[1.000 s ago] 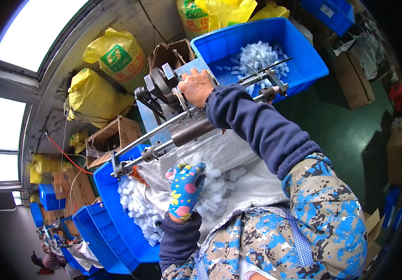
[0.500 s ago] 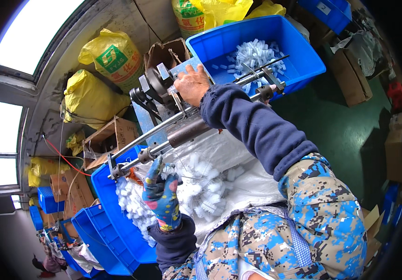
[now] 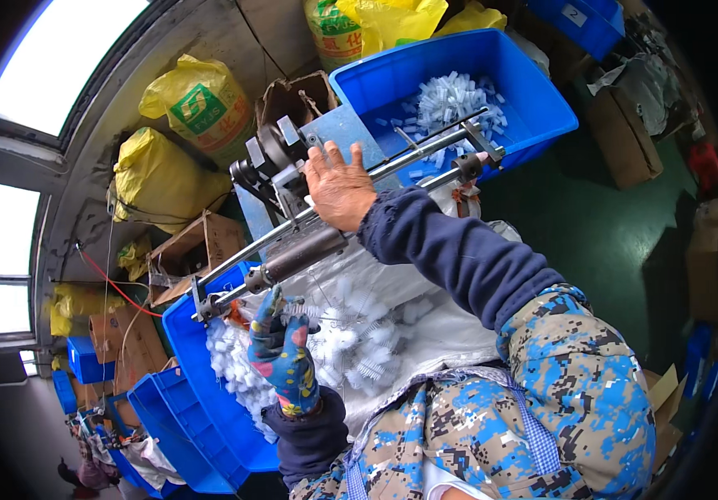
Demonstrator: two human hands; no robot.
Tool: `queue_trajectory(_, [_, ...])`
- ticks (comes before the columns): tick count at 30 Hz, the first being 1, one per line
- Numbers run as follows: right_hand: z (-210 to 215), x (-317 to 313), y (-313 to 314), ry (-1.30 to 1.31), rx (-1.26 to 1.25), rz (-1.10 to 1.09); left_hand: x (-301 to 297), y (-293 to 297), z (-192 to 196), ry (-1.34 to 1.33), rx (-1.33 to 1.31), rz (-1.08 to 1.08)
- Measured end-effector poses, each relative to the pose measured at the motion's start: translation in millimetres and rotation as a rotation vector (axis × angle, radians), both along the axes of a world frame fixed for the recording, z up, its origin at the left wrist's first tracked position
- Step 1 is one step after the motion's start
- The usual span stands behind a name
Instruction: The person assembles small white plastic components using a manual assembly machine, securing them together.
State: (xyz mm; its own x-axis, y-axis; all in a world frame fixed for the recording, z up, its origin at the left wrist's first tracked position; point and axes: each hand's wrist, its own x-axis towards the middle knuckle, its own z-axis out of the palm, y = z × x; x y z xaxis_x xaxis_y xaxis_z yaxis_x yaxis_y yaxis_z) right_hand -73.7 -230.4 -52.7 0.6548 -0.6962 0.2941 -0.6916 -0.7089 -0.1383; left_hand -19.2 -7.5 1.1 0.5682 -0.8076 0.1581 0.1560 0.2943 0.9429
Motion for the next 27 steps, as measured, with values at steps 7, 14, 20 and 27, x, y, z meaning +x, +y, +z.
queue_trajectory(7, [13.2, -23.6, -12.3, 0.107, 0.074, 0.057, 4.1, 4.4, -6.0, -0.117, 0.133, -0.038])
queue_trajectory(14, [24.7, -54.5, -60.7, -0.068, -0.128, -0.037, -2.7, -4.9, -16.2, -0.044, 0.102, -0.006])
queue_trajectory(20, [34.2, -67.7, -95.7, 0.159, -0.184, 0.1, 9.1, 0.1, -16.4, -0.294, 0.143, 0.091])
queue_trajectory(27, [63.8, -95.5, -9.4, -0.248, 0.425, 0.341, 4.6, -10.5, -18.7, -0.286, 0.099, 0.159])
